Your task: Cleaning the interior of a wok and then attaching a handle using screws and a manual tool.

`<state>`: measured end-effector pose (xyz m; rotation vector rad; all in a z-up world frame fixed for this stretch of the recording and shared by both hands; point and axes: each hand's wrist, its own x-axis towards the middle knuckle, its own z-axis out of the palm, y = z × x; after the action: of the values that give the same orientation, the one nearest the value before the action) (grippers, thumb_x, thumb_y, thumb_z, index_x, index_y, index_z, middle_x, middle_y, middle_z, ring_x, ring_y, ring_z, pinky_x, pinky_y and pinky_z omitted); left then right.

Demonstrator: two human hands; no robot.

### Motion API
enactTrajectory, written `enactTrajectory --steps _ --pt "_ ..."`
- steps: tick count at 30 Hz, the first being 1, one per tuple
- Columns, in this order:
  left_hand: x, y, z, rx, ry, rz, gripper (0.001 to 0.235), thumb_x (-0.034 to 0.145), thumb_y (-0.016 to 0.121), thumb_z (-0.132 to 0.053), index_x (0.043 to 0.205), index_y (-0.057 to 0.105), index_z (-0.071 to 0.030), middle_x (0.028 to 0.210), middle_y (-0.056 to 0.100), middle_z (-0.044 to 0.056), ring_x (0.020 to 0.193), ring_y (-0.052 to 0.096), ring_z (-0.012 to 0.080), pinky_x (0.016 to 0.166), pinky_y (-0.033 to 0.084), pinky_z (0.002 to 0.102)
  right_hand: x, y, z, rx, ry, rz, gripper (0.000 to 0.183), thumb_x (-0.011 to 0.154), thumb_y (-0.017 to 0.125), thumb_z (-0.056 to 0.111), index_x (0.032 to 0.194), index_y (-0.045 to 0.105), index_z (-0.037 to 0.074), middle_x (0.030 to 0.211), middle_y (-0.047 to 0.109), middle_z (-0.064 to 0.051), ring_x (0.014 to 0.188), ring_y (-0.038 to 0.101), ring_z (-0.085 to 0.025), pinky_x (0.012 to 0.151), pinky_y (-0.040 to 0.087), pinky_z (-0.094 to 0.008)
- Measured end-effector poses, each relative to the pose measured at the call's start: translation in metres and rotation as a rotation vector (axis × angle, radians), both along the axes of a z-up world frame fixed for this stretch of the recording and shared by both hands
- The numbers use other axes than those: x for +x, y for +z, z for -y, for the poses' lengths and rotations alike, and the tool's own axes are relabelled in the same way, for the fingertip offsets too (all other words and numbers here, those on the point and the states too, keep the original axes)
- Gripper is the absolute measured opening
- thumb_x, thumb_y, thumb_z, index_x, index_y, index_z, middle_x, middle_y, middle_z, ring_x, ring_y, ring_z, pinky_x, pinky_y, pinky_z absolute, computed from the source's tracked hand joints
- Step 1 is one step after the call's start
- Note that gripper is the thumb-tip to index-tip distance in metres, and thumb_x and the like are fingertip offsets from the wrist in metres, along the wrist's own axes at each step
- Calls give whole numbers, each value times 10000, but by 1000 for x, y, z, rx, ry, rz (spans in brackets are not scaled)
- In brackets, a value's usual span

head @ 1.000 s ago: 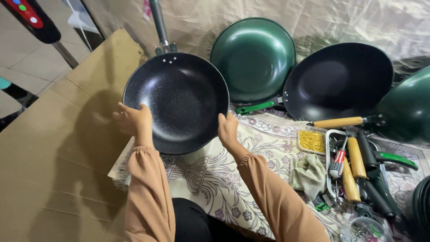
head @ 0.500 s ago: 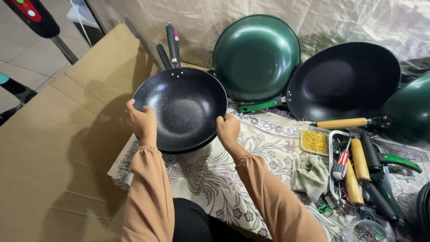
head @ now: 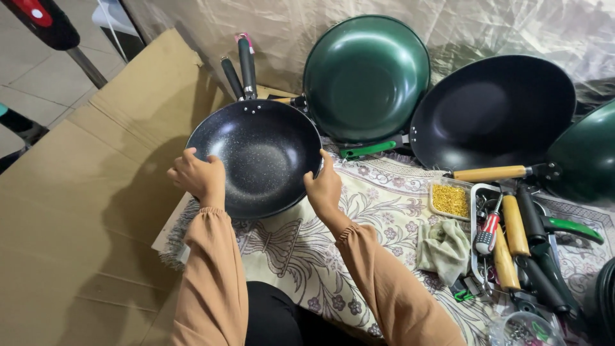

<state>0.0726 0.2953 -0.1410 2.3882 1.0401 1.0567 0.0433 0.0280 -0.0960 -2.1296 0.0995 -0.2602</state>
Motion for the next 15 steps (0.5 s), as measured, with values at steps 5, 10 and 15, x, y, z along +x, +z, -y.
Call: enactTrajectory --steps 5,10,15 --pt "-1 7 11 -71 -6 -249 494 837 733 -278 1275 534 -168 1412 384 166 1307 316 365 1026 249 524 3 -16 6 -205 50 -44 574 894 649 281 1448 495 296 998 749 -265 963 717 -484 865 571 -583" --pt "-8 16 41 -56 -54 -479 726 846 752 -335 1482 459 -144 1652 57 315 1530 -29 463 1171 -31 644 -3 -17 13 -187 156 -107 504 950 568 404 1445 478 380 939 755 -233 957 716 -484 864 559 -567" --pt "0 34 81 -20 -189 -448 715 849 781 -323 1466 488 -113 1644 140 348 1551 11 471 1169 -88 669 -6 -22 25 -145 239 -92 510 1002 513 489 1492 429 376 762 736 -198 891 719 -485 815 550 -569"
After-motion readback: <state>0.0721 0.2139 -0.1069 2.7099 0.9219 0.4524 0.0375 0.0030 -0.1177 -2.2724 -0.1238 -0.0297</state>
